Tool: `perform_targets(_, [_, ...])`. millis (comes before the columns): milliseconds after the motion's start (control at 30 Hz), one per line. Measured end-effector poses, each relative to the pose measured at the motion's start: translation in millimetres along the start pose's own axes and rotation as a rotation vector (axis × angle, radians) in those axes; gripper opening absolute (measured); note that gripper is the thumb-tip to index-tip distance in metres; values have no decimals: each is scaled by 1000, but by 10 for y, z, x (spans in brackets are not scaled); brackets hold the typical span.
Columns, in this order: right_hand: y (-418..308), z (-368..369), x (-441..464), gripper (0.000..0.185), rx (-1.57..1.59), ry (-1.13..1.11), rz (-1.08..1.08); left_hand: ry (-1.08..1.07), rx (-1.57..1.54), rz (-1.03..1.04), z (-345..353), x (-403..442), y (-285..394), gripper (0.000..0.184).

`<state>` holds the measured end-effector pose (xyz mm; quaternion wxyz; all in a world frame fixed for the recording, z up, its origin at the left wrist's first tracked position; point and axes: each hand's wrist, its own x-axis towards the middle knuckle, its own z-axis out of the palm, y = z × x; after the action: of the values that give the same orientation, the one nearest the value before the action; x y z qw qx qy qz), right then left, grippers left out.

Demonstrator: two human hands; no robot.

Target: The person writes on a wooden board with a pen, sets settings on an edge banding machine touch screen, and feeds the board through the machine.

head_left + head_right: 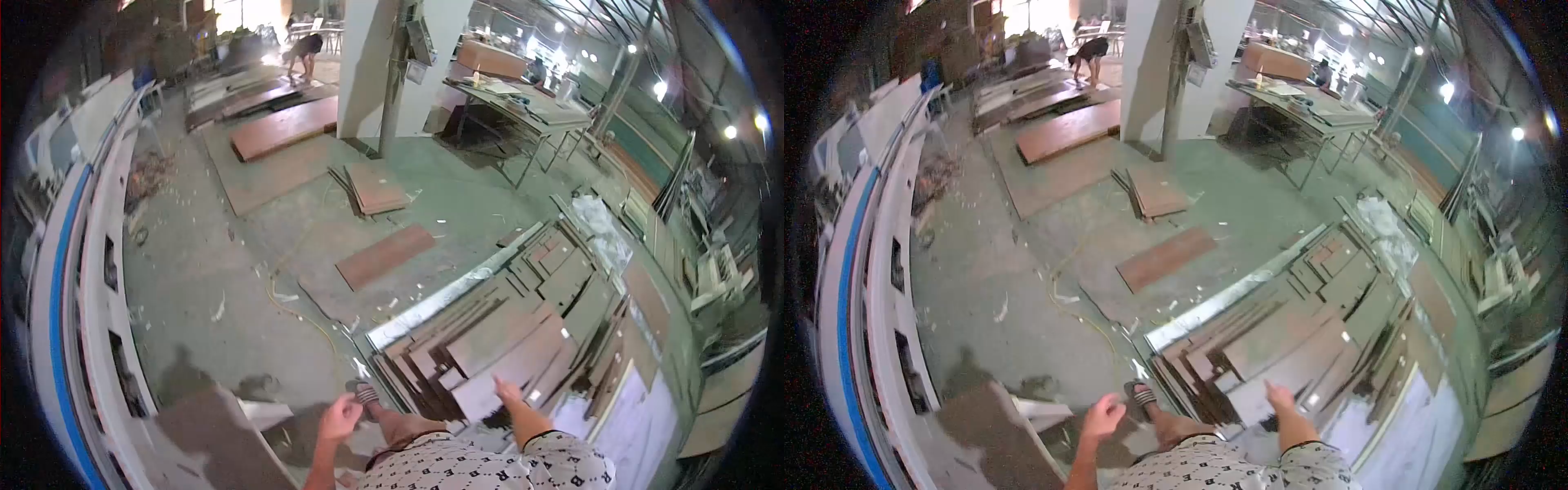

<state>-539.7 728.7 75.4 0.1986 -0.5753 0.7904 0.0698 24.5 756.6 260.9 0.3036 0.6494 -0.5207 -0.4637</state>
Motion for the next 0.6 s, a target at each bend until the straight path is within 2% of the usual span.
perform_targets(33, [-196, -218, -67, 62, 201, -55, 436, 21, -54, -14, -160, 186, -180, 42])
perform_targets(100, [-488, -210, 64, 66, 136, -13, 422, 54, -350, -145, -443, 560, -611, 36])
perform_targets(133, [-731, -354, 367, 66, 153, 33, 421, 75, -386, -160, -550, 908, -758, 34])
perform_targets(167, [-991, -284, 696, 65, 202, 67, 358, 95, -416, -189, -725, 1168, -905, 31])
perform_targets(200, [-1533, -489, 891, 63, 217, -42, 314, 97, -444, -260, -954, 1222, -842, 29])
perform_targets(233, [-2180, -698, 1116, 60, 216, -158, 277, 73, -489, -225, -1214, 1325, -819, 26])
perform_targets(267, [-2753, -736, 1447, 56, 158, -225, 193, 49, -547, -185, -1525, 1542, -351, 24])
perform_targets(300, [-3149, -572, 1787, 53, 167, -232, -46, 33, -624, -142, -1782, 1709, 85, 21])
perform_targets(333, [-3850, -645, 2040, 54, 115, -212, -61, 12, -531, 18, -2047, 1841, 392, 18])
perform_targets(367, [-4643, -820, 2215, 56, 248, -198, -138, -3, -429, 188, -2366, 2018, 697, 15])
perform_targets(400, [-5509, -969, 2443, 60, 165, -231, -182, -26, -370, 486, -2689, 2206, 1048, 14])
perform_targets(467, [-6863, -1237, 2750, 61, 194, -244, -467, -209, -635, 888, -3190, 2593, 1542, 13])
perform_targets(533, [-8014, -1625, 2723, 54, 407, -274, -659, -301, -756, 1329, -3529, 3004, 1851, 29])
perform_targets(600, [-8817, -1964, 2548, 48, 688, -353, -910, -685, -853, 1340, -4198, 3458, 2171, 23])
